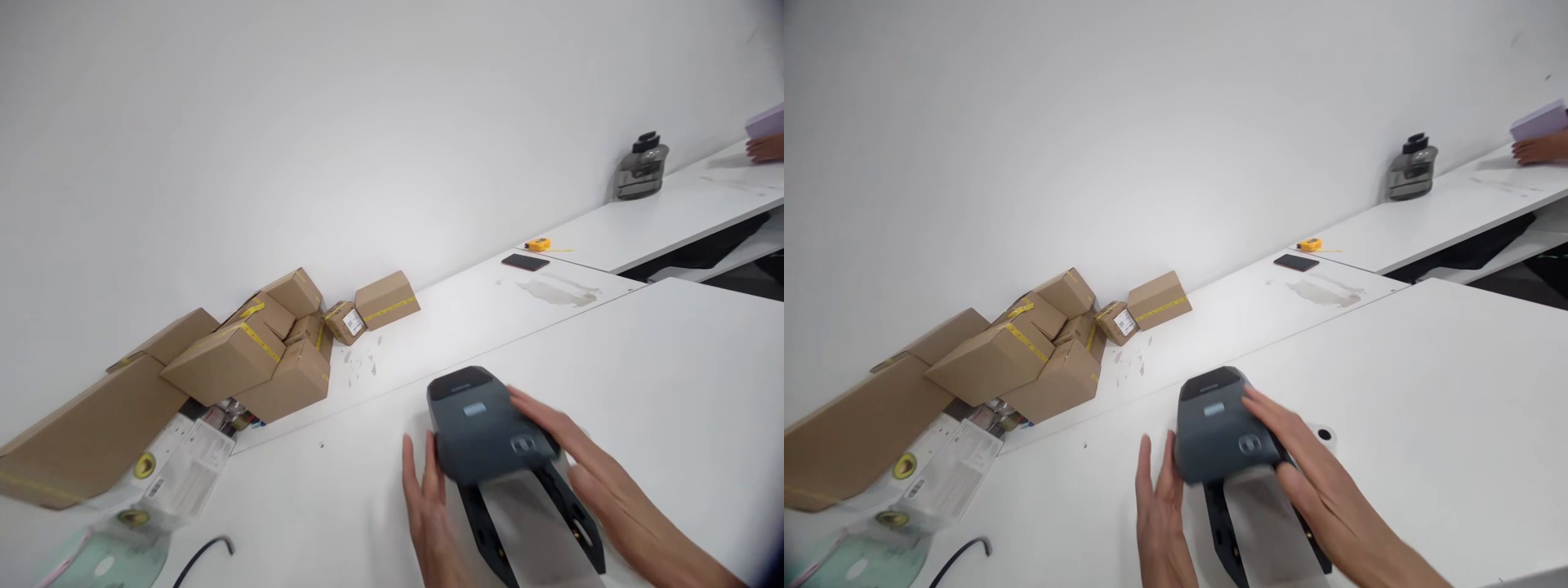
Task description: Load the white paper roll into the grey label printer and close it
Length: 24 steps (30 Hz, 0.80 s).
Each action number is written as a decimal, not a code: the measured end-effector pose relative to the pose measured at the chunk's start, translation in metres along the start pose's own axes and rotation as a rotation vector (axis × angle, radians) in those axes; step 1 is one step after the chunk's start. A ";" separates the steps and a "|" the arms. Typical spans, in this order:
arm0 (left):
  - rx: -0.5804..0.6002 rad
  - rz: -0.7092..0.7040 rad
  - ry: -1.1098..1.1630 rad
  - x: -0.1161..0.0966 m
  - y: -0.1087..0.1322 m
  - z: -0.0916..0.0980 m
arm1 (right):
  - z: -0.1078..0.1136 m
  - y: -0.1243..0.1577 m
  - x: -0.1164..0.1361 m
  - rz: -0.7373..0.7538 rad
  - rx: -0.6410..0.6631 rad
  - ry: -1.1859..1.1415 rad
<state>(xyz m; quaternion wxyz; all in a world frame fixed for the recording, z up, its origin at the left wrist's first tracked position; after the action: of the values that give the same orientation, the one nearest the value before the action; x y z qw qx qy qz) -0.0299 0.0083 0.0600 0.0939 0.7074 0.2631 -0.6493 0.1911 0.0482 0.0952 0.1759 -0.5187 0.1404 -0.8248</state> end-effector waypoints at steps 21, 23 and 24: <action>0.124 -0.022 -0.383 0.074 -0.055 -0.016 | 0.014 -0.143 0.047 0.236 -0.319 0.141; 0.113 -0.034 -0.373 0.073 -0.056 -0.016 | 0.007 -0.115 0.043 0.290 -0.213 0.127; 0.104 -0.039 -0.371 0.072 -0.056 -0.016 | -0.008 -0.105 0.036 0.285 -0.071 0.153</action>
<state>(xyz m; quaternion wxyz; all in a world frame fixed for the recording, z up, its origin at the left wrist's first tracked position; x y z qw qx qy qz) -0.0425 0.0811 0.0038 0.0917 0.5740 0.2211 -0.7831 0.1546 0.1272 0.1644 0.2613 -0.4351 0.2547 -0.8231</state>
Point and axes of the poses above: each hand's wrist, its own y-axis away from the middle knuckle, its own z-axis out of the back of the hand, x = y × z, the point moved 9 cm from there along -y, towards the middle knuckle, and after that the axes turned 9 degrees about -z, right-handed, at the moved point
